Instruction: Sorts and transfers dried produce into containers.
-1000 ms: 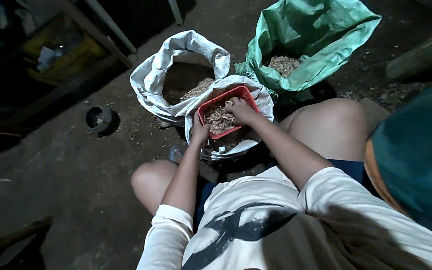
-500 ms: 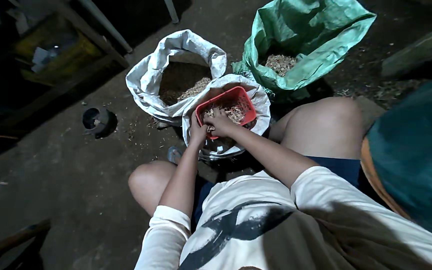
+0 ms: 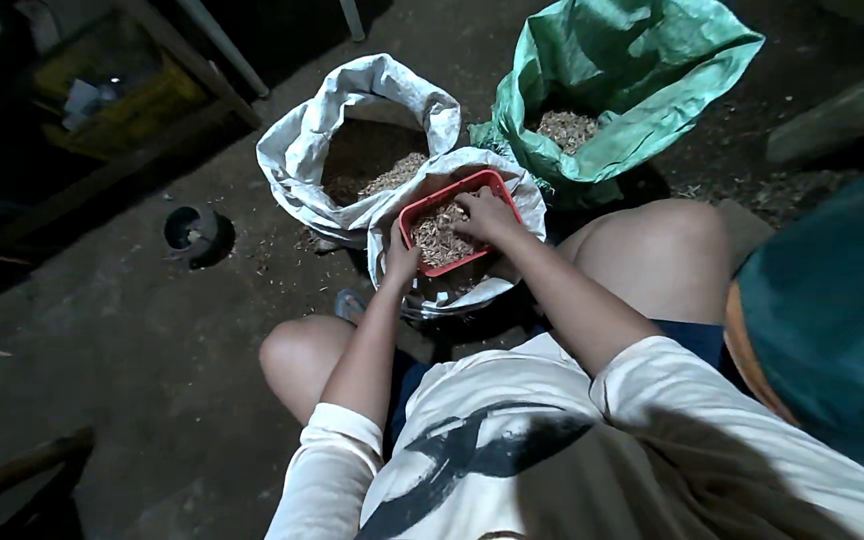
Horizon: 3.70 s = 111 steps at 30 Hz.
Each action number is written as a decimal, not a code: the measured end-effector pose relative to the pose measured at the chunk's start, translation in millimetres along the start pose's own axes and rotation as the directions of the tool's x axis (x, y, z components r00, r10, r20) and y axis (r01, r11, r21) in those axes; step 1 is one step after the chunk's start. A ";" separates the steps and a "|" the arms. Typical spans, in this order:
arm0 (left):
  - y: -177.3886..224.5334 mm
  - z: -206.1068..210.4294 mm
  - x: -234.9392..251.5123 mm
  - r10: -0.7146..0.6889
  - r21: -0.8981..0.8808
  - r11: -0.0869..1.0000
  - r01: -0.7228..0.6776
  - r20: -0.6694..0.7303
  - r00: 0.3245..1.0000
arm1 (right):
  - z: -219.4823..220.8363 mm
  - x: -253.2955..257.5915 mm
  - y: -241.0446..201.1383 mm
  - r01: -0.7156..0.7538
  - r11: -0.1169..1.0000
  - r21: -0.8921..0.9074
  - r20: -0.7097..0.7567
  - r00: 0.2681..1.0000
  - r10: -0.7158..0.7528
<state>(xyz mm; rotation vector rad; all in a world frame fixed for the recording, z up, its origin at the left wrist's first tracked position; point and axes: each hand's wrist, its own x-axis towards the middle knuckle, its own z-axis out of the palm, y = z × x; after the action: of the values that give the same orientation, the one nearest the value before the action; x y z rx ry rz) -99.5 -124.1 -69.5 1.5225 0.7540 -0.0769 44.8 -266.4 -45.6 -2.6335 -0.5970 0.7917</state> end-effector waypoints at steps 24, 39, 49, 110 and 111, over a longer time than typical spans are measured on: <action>3.7 -3.6 -2.7 0.031 0.043 0.999 -0.031 0.017 0.999 | 28.2 0.2 -19.5 0.327 0.910 -0.255 0.164 0.942 -0.293; 6.8 -1.4 -9.7 0.056 0.108 0.993 -0.057 0.008 0.998 | 50.1 0.0 -45.0 0.217 0.972 -0.095 0.111 0.972 -0.206; 0.8 -2.2 -8.0 0.017 0.080 0.997 -0.018 0.014 1.000 | 52.4 5.8 -32.7 0.399 0.879 -0.262 0.263 0.906 -0.333; 13.5 -2.6 -5.9 -0.029 0.157 0.987 0.023 0.040 0.999 | 35.8 9.9 -8.8 -0.086 0.986 -0.144 0.072 0.993 0.097; 15.1 -4.2 -6.4 -0.036 0.156 0.987 0.028 0.045 0.998 | 28.9 6.4 -7.6 -0.074 0.986 -0.148 0.065 0.994 0.084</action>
<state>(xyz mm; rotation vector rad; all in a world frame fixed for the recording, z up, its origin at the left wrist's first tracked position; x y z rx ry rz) -98.6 -121.4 -52.9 1.6503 0.7483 -0.1991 30.7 -251.5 -68.2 -2.7869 -0.5928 0.9007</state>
